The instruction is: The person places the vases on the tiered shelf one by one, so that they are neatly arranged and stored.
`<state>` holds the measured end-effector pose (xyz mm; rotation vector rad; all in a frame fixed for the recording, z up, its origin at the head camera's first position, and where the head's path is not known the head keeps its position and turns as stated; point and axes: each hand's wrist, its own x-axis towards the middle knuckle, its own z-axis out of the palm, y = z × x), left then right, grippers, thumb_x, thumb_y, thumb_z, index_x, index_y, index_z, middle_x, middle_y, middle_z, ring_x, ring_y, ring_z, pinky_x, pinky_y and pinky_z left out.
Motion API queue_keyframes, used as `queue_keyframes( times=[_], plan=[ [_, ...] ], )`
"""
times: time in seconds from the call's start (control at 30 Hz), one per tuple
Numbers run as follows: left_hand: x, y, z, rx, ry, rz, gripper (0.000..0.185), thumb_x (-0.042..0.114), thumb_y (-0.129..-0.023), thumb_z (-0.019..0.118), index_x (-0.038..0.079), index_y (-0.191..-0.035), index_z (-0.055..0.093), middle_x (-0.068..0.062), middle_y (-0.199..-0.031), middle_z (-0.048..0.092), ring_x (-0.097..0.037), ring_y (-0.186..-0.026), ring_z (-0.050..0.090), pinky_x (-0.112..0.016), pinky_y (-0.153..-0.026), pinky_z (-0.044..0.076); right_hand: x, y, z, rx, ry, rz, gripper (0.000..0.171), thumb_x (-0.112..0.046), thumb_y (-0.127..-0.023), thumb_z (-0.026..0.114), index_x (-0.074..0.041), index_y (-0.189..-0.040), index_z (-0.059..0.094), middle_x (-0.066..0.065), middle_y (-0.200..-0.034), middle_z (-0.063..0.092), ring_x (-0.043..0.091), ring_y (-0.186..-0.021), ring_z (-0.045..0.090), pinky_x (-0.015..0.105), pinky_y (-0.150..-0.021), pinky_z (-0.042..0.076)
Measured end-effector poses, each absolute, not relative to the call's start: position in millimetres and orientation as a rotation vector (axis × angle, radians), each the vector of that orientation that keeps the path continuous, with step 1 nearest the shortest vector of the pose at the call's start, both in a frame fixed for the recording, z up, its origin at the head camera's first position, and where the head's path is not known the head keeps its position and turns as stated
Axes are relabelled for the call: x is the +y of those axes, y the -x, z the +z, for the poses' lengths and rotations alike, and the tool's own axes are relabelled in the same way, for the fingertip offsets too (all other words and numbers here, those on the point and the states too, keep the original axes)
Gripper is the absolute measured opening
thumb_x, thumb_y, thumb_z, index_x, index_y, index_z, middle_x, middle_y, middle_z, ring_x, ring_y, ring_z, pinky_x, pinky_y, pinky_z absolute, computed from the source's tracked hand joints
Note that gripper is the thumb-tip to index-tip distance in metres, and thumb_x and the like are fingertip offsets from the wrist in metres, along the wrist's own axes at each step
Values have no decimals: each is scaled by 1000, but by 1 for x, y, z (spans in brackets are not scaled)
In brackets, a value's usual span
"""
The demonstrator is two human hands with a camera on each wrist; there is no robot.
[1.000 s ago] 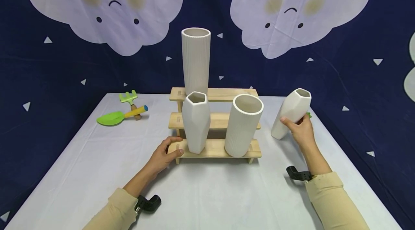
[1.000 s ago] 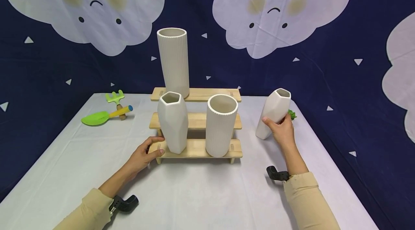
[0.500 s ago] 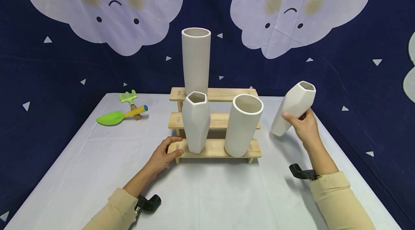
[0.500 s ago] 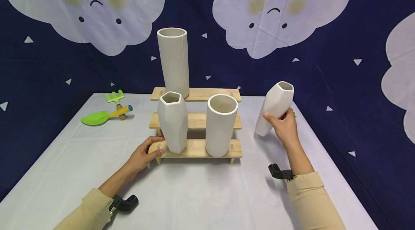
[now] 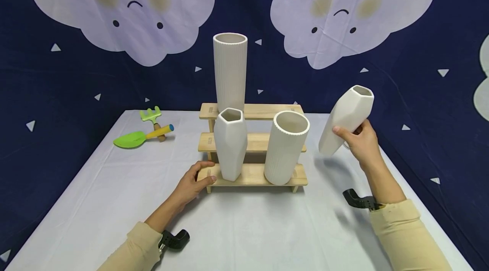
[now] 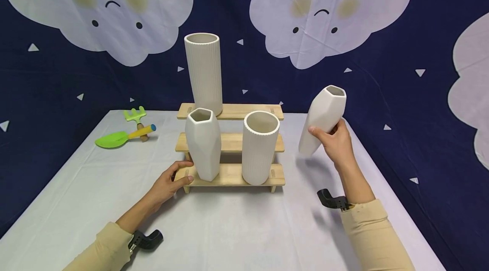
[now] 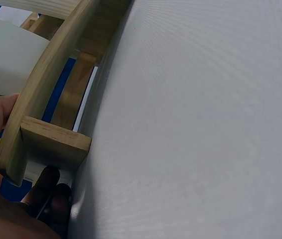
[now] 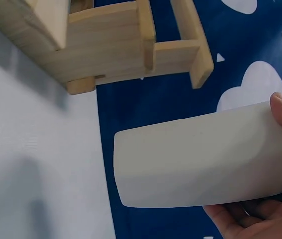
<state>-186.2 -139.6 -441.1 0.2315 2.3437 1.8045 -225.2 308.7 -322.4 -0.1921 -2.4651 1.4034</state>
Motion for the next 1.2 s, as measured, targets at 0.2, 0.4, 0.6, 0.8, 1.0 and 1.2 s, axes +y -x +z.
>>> queue_keyframes(
  times=[0.2,0.4,0.6,0.8,1.0,1.2],
  plan=[
    [-140,186,-441,2341,-244,1812,46,20,-88,66,12,-130,48,-18,-125,44,-17,-97,51,-26,-76,46,304,224,-309,-2464,134,1386,72,-35,-84,70,-9,-140,33,11,-129,50,9,-109,52,28,-89,42],
    [-140,186,-440,2350,-244,1804,46,21,-88,66,13,-129,48,-17,-124,45,-18,-97,51,-26,-77,46,300,223,-294,-2466,79,1399,77,-35,-84,70,-7,-142,29,18,-135,47,26,-120,50,43,-99,42],
    [-139,185,-439,2346,-240,1802,47,21,-88,66,13,-130,48,-17,-124,46,-18,-97,51,-27,-76,46,297,223,-280,-2476,39,1386,76,-35,-84,70,-9,-143,29,18,-136,46,28,-121,49,48,-99,41],
    [-140,185,-439,2340,-237,1802,47,22,-88,66,13,-130,48,-17,-123,46,-18,-95,51,-27,-75,46,295,226,-268,-2486,-8,1410,76,-35,-84,70,-13,-144,29,18,-138,44,29,-122,47,51,-102,39],
    [-140,185,-439,2335,-239,1802,47,22,-88,66,13,-130,48,-17,-123,45,-18,-96,51,-27,-76,46,292,229,-257,-2496,-40,1419,76,-35,-84,70,-14,-145,29,17,-138,43,28,-122,46,53,-103,37],
    [-139,185,-439,2339,-236,1800,47,22,-88,66,13,-130,48,-17,-123,45,-18,-95,51,-27,-75,46,288,232,-246,-2482,-80,1439,74,-35,-84,70,-15,-143,31,13,-135,45,19,-118,48,50,-103,37]
  ],
)
